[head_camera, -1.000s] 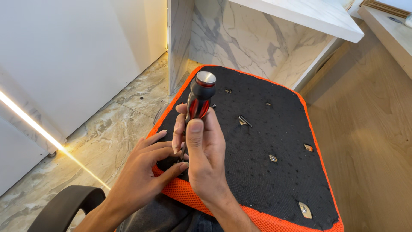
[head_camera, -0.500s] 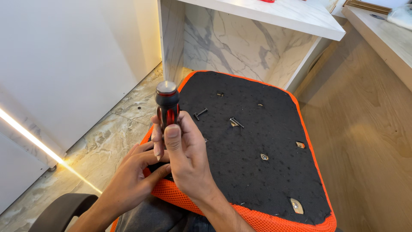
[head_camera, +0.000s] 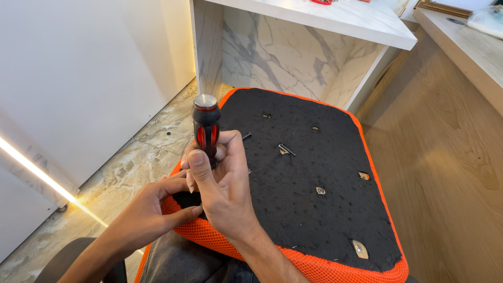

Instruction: The person uses a screwdriver to fasten screws into the underside of an orange and black chair seat. They pick up screws and turn the screwdriver to tighten them into the seat's mounting points.

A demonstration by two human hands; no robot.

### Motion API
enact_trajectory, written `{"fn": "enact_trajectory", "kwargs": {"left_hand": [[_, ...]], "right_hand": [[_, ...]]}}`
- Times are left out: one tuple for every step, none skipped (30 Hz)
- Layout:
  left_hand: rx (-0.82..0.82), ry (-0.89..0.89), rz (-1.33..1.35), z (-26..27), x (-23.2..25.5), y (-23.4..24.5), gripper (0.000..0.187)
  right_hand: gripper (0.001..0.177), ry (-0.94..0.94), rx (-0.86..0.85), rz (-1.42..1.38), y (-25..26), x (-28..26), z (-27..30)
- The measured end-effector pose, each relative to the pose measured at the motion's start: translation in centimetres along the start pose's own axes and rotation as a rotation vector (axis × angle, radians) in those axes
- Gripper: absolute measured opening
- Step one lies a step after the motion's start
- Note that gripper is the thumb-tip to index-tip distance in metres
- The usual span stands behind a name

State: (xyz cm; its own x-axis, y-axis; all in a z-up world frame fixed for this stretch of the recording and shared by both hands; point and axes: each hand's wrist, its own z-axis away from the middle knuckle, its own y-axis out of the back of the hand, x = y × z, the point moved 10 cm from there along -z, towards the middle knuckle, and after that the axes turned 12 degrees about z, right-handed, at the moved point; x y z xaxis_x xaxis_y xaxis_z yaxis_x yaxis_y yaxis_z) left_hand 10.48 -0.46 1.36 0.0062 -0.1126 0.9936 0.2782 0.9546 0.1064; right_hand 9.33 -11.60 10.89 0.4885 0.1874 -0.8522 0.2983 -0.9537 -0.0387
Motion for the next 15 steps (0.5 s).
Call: {"fn": "enact_trajectory", "kwargs": {"left_hand": [[-0.002,0.02,0.012,0.0,-0.2,-0.1,0.03],[-0.015,-0.081,-0.036,0.1,0.8,-0.2,0.029],[-0.029,-0.181,-0.085,0.3,1.7,-0.5,0.029],[-0.043,-0.28,-0.134,0.5,2.5,-0.7,0.028],[-0.023,-0.287,-0.169,0.5,2.5,-0.6,0.029],[-0.003,-0.294,-0.205,0.5,2.4,-0.7,0.03],[0.016,-0.301,-0.241,0.5,2.4,-0.6,0.032],[0.028,-0.268,-0.252,0.4,2.0,-0.5,0.034],[0.039,-0.234,-0.263,0.3,1.7,-0.3,0.037],[0.05,-0.2,-0.274,0.3,1.3,-0.2,0.039],[0.049,-0.196,-0.267,0.3,1.3,-0.2,0.04],[0.048,-0.192,-0.26,0.3,1.2,-0.2,0.04],[0.047,-0.188,-0.253,0.3,1.2,-0.2,0.041],[0.036,-0.212,-0.248,0.3,1.5,-0.4,0.037],[0.025,-0.236,-0.242,0.3,1.8,-0.6,0.034]], "right_hand": [[0.041,0.03,0.021,0.058,0.2,-0.3,0.0],[0.04,-0.023,0.017,0.043,0.2,0.2,0.0],[0.04,-0.077,0.014,0.028,0.3,0.6,0.1],[0.04,-0.131,0.01,0.013,0.4,1.0,0.3],[0.041,-0.114,0.001,-0.043,0.5,0.7,0.3],[0.043,-0.097,-0.008,-0.099,0.7,0.4,0.2],[0.045,-0.08,-0.017,-0.156,0.7,0.1,0.2],[0.044,-0.062,-0.022,-0.112,0.6,-0.1,0.3],[0.044,-0.044,-0.027,-0.069,0.5,-0.3,0.3],[0.044,-0.026,-0.032,-0.025,0.5,-0.4,0.3],[0.042,-0.011,-0.007,0.0,0.6,-0.4,0.2],[0.043,0.005,0.018,0.025,0.7,-0.3,0.1],[0.045,0.02,0.043,0.049,0.8,-0.3,0.1],[0.046,-0.031,0.045,0.011,0.9,0.3,0.1],[0.048,-0.081,0.048,-0.027,1.0,1.0,0.3]]}}
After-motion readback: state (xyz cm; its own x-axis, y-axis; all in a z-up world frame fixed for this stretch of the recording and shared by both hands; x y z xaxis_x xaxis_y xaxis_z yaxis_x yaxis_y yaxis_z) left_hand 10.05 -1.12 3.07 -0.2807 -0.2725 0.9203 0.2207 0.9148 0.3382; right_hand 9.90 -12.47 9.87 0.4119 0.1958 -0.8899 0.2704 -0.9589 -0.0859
